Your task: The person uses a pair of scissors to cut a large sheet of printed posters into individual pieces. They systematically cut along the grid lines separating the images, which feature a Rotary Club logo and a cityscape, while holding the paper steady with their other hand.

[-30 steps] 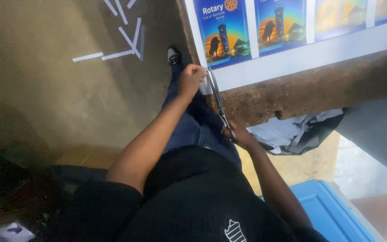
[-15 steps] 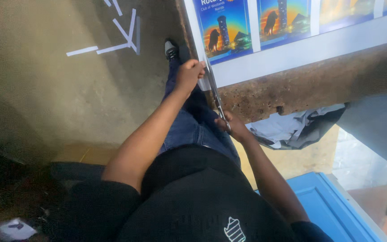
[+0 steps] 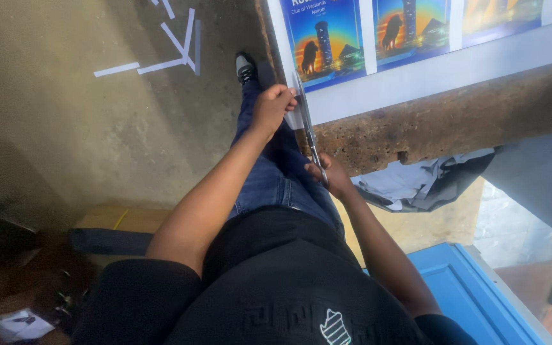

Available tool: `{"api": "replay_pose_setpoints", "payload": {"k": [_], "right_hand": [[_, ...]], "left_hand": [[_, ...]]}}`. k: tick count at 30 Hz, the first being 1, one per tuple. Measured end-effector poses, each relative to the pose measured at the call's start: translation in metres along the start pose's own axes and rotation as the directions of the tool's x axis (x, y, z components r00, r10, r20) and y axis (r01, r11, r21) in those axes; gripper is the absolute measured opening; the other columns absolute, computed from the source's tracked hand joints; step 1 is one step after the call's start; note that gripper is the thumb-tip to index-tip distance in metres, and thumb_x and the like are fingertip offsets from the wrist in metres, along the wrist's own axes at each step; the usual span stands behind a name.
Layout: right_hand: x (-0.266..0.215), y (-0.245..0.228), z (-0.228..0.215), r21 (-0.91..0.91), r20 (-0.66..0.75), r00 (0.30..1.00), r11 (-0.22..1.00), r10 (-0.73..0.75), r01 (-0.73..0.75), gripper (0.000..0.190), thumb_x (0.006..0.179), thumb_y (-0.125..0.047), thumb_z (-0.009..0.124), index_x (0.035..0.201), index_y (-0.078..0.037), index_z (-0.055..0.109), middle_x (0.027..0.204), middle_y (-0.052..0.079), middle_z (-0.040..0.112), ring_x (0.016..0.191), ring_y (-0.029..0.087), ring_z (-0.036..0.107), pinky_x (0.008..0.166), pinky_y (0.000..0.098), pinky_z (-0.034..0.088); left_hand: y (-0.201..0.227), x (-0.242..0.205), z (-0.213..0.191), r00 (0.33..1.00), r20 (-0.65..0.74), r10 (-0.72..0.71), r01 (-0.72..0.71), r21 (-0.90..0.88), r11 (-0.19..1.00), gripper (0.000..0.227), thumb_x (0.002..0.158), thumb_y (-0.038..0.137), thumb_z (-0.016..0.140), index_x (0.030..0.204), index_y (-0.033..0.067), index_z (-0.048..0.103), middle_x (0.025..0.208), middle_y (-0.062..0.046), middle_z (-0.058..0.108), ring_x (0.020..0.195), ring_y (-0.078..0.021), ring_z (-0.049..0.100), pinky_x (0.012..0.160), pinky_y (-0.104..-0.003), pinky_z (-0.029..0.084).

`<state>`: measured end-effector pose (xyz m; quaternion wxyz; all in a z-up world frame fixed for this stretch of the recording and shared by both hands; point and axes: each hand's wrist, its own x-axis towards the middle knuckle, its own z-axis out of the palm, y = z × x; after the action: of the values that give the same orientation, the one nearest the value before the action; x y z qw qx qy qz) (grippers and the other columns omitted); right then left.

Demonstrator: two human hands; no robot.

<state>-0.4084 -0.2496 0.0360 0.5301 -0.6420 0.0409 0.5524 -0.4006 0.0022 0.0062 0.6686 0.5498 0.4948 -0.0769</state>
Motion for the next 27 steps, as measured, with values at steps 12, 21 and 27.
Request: {"api": "replay_pose_setpoints", "payload": {"k": [12,21,27], "right_hand": [[0.005,0.021,0.0,0.0,-0.038,0.999,1.0,0.018,-0.018,0.027,0.088,-0.023,0.084,0.086,-0.005,0.065,0.058,0.007,0.062,0.053,0.015,0.067,0.049,0.0181,0.045],[0.002,0.003,0.003,-0.128,-0.059,0.998,0.991,0.035,-0.042,0.025,0.09,-0.023,0.081,0.082,-0.007,0.065,0.054,0.007,0.061,0.049,0.015,0.065,0.046,0.0221,0.044],[-0.005,-0.016,0.009,-0.144,-0.104,0.992,0.986,0.065,-0.08,0.024,0.09,-0.023,0.081,0.083,-0.007,0.065,0.054,0.008,0.06,0.049,0.015,0.063,0.046,0.0219,0.045]], "left_hand": [[0.002,-0.001,0.0,1.0,0.009,-0.013,0.013,-0.03,0.999,0.017,0.094,0.028,0.066,0.087,0.0137,0.073,0.076,-0.004,0.074,0.07,-0.0096,0.071,0.066,-0.02,0.057],[-0.005,0.003,0.0,1.0,0.022,0.004,-0.003,-0.021,1.0,0.018,0.096,0.029,0.067,0.089,0.014,0.073,0.077,-0.003,0.075,0.07,-0.0106,0.072,0.066,-0.021,0.057],[-0.006,0.005,-0.001,1.0,0.02,-0.008,0.008,-0.029,1.0,0.017,0.095,0.029,0.069,0.089,0.0137,0.073,0.073,-0.003,0.073,0.068,-0.0103,0.071,0.065,-0.02,0.056]]}}
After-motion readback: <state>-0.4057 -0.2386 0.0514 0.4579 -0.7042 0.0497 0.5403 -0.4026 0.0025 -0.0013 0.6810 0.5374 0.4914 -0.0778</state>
